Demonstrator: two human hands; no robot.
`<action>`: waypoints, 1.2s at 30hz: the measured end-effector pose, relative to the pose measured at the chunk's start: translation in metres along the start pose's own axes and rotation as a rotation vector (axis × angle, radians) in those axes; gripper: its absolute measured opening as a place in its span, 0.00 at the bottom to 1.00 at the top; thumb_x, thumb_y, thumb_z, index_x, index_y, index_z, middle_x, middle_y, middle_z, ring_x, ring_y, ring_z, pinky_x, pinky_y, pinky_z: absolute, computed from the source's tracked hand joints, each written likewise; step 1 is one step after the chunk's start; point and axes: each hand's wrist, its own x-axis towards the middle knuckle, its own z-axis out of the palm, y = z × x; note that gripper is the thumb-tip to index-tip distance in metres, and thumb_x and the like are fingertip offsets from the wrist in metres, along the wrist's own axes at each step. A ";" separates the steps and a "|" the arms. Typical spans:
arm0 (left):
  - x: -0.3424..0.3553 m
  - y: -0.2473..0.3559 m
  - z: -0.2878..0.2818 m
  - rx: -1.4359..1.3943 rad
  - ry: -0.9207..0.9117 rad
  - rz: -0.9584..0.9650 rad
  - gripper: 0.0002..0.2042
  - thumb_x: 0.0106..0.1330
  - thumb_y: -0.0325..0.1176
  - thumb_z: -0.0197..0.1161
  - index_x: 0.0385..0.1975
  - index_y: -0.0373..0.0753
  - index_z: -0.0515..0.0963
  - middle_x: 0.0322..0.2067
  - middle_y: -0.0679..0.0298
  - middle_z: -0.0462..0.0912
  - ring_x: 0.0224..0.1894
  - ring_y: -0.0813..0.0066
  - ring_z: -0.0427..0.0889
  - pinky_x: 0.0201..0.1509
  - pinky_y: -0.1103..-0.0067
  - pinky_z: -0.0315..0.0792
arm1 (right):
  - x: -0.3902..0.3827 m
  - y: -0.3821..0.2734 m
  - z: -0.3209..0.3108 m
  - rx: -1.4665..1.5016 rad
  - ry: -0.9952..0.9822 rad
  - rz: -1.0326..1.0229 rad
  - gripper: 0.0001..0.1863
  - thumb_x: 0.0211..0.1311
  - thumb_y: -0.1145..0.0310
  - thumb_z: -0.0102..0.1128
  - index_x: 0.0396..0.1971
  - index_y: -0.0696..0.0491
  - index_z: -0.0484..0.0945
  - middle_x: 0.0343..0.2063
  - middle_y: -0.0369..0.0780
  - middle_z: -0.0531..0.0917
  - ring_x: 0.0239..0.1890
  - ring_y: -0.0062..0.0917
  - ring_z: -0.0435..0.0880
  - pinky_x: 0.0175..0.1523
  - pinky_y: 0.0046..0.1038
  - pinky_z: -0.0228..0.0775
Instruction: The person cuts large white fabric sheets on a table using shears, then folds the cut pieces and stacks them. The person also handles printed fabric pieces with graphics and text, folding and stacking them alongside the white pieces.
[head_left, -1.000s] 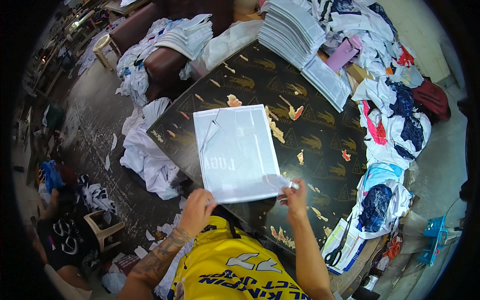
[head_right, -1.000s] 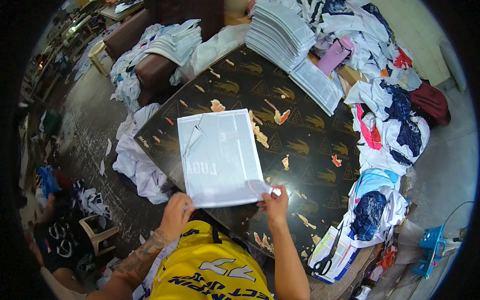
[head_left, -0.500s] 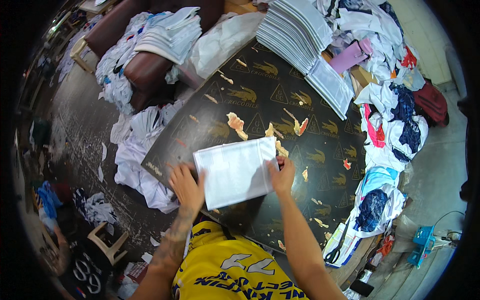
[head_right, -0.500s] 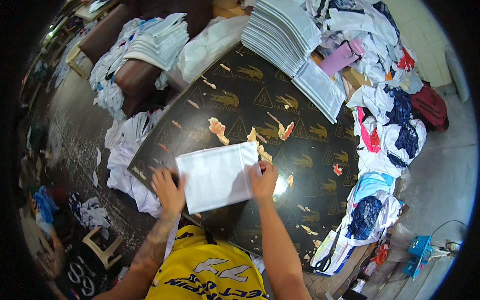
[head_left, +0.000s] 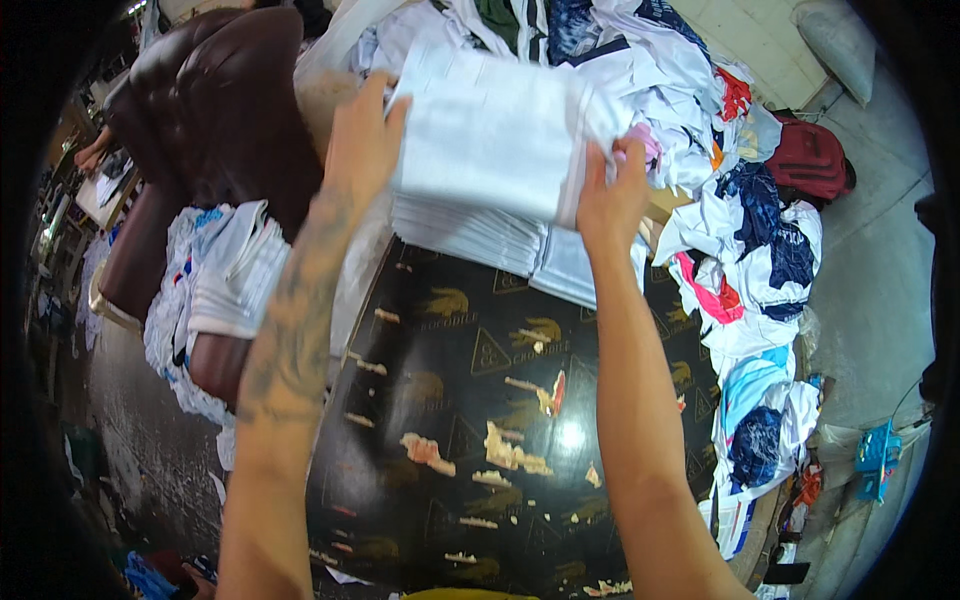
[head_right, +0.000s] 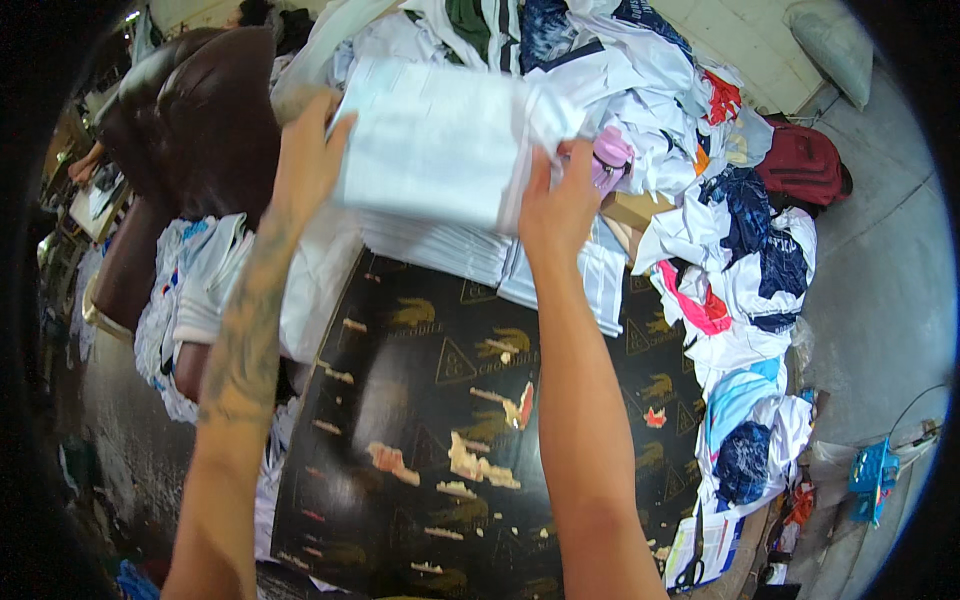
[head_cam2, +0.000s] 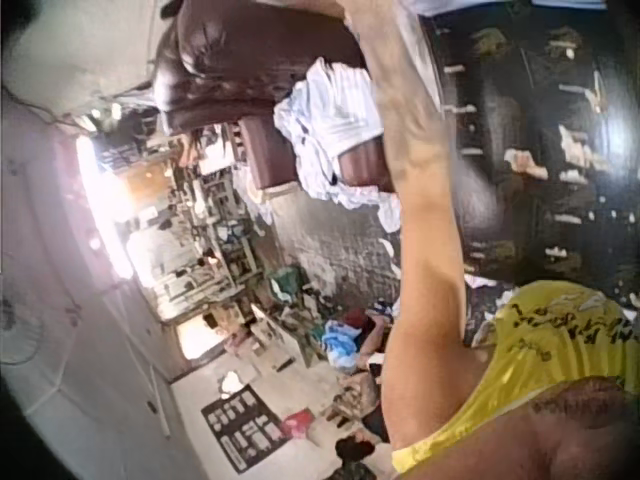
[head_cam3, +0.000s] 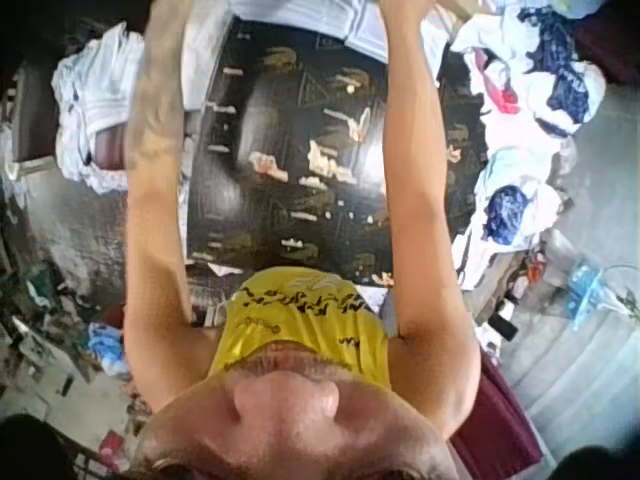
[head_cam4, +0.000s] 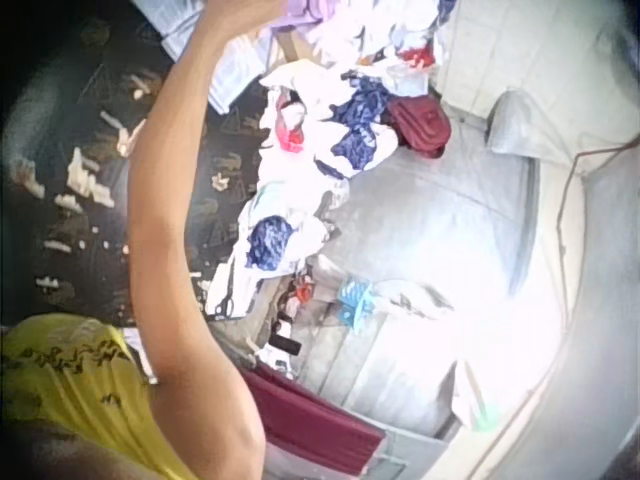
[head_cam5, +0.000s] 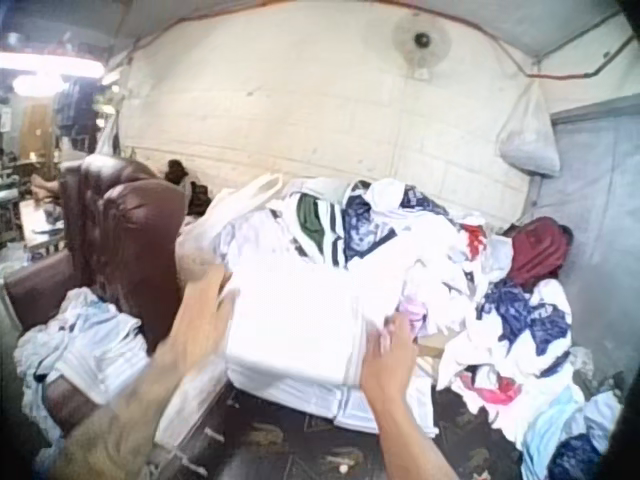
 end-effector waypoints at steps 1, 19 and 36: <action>0.039 -0.012 0.014 0.077 -0.067 -0.047 0.14 0.75 0.36 0.67 0.52 0.34 0.81 0.44 0.41 0.88 0.50 0.40 0.87 0.54 0.59 0.78 | 0.022 0.008 0.020 -0.035 -0.045 0.149 0.14 0.73 0.65 0.67 0.49 0.57 0.77 0.40 0.56 0.87 0.46 0.57 0.87 0.50 0.47 0.75; -0.383 0.105 0.062 0.067 -0.408 -0.344 0.16 0.71 0.30 0.66 0.57 0.37 0.78 0.61 0.51 0.77 0.68 0.47 0.72 0.74 0.52 0.61 | -0.167 0.249 -0.270 -0.522 -0.163 0.650 0.14 0.70 0.60 0.71 0.39 0.57 0.83 0.30 0.45 0.86 0.36 0.40 0.86 0.46 0.39 0.77; -0.416 0.264 0.197 0.488 -0.898 -0.154 0.42 0.71 0.50 0.65 0.82 0.43 0.58 0.84 0.48 0.48 0.86 0.45 0.42 0.85 0.41 0.33 | 0.026 0.510 -0.259 -0.007 0.248 0.778 0.25 0.62 0.63 0.79 0.52 0.63 0.84 0.42 0.48 0.90 0.35 0.34 0.91 0.41 0.36 0.81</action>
